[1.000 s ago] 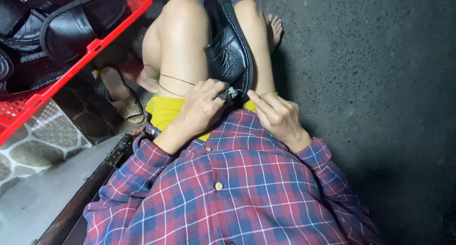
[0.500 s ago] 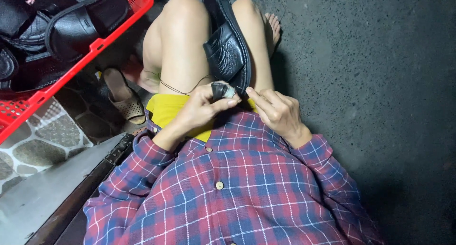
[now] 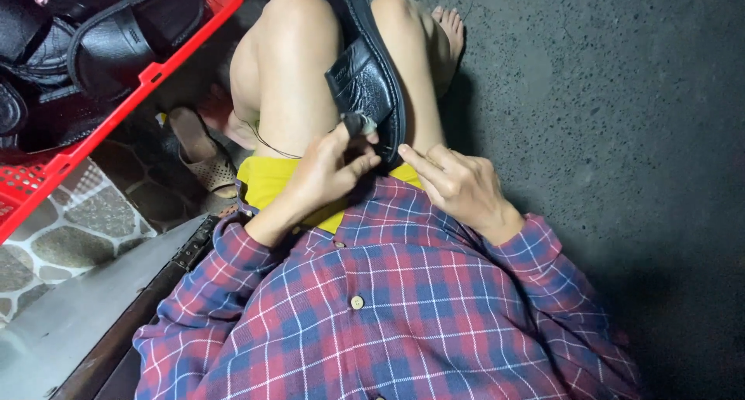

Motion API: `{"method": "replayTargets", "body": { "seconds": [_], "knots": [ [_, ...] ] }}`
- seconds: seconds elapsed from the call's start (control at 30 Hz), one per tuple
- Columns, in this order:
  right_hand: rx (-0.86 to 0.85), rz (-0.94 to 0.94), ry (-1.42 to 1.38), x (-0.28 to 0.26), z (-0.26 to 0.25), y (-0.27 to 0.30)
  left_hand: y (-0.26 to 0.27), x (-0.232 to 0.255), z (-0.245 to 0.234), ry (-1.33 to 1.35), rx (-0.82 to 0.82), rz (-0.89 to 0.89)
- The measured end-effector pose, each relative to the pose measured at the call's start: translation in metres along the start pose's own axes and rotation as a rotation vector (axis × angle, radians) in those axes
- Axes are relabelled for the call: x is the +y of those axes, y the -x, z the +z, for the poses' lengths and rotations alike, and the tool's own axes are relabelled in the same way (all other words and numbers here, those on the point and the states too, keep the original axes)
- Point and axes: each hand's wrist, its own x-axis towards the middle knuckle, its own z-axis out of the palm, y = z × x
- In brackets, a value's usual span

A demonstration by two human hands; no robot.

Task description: Hand-stitching the sole of a black sandal using a needle and thread

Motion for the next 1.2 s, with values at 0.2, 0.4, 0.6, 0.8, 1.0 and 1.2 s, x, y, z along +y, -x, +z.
{"method": "replayTargets", "body": {
  "seconds": [0.2, 0.4, 0.6, 0.8, 1.0, 1.2],
  "knots": [
    [-0.264, 0.086, 0.019, -0.004, -0.073, -0.014, -0.027, 0.0, 0.007, -0.088, -0.005, 0.044],
    [-0.336, 0.307, -0.26, 0.004, -0.081, 0.01, -0.015, -0.012, -0.011, -0.451, 0.279, 0.639],
    [0.095, 0.53, -0.671, -0.002, 0.007, 0.019, 0.015, -0.023, 0.009, -0.529, 0.21, 0.519],
    [0.209, 0.653, -0.737, -0.021, 0.006, 0.001, 0.014, -0.049, 0.018, -0.595, 0.176, 0.402],
    [0.22, 0.658, -0.799, -0.026, 0.01, 0.002, 0.004, -0.036, 0.021, -0.62, 0.191, 0.506],
    [0.263, 0.592, -0.909, -0.032, 0.008, -0.008, 0.002, -0.011, 0.017, -0.178, 0.036, 0.118]
  ]
}}
